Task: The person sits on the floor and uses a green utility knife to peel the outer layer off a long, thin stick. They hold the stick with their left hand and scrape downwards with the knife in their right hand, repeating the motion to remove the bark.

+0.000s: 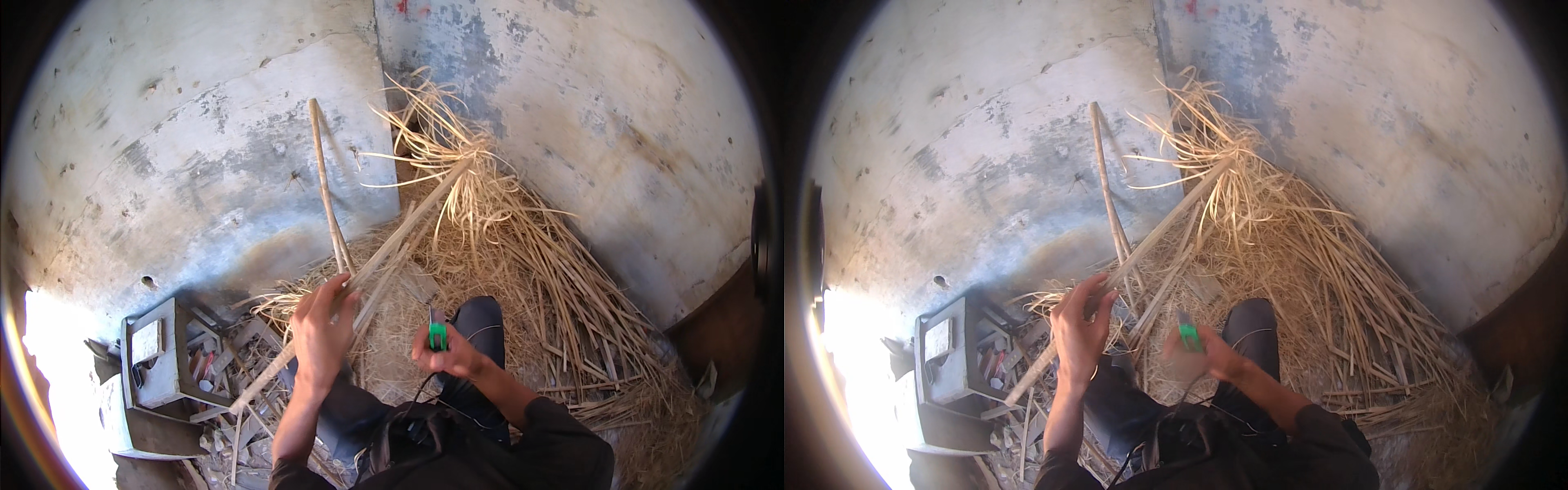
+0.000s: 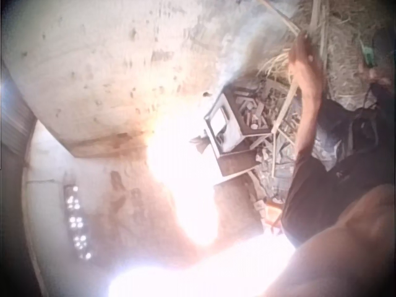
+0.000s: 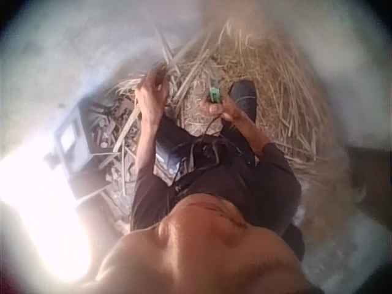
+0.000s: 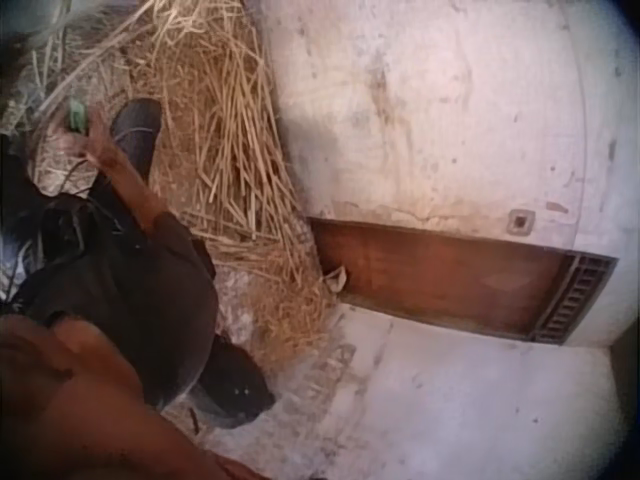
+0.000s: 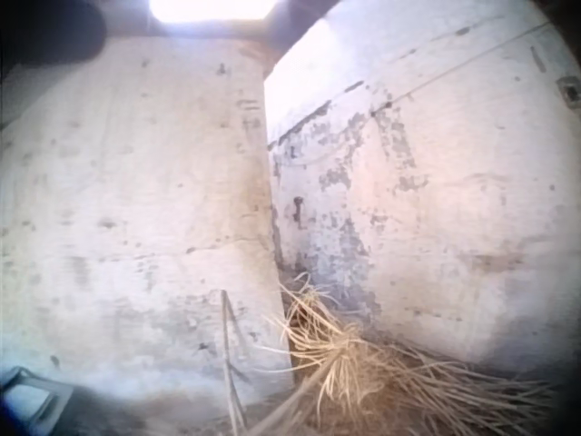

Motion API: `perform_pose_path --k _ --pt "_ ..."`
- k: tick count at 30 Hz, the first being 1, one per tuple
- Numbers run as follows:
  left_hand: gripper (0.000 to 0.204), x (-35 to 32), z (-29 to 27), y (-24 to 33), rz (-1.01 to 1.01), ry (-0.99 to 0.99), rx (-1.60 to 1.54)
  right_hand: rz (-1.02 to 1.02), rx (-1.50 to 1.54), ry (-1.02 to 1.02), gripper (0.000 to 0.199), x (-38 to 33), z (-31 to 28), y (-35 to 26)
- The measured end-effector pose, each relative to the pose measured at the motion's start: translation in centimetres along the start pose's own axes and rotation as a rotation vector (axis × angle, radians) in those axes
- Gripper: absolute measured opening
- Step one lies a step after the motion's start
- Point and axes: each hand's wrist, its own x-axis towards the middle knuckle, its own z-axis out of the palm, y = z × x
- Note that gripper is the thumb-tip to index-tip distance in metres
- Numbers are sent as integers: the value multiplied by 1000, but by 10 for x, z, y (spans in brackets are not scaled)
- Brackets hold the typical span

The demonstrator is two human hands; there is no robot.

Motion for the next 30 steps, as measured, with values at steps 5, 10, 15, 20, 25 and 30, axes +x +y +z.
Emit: perform_pose_path --k 5,10,15,20,25,30 --pt "30 -13 8 17 5 -3 -13 -280 -313 405 34 21 27 -23" --pt "30 -29 6 33 95 -35 50 -321 -448 554 33 54 21 -68" --pt "35 -33 2 36 128 -99 94 -429 -444 521 28 60 9 -60" --pt "40 -32 -13 22 107 -251 147 -439 -373 624 26 62 5 -69" --pt "40 -65 -7 26 -126 -300 49 -442 -434 598 29 62 0 -78" --pt "37 -70 -5 26 -200 -408 -33 -439 -488 514 31 59 -8 -74"
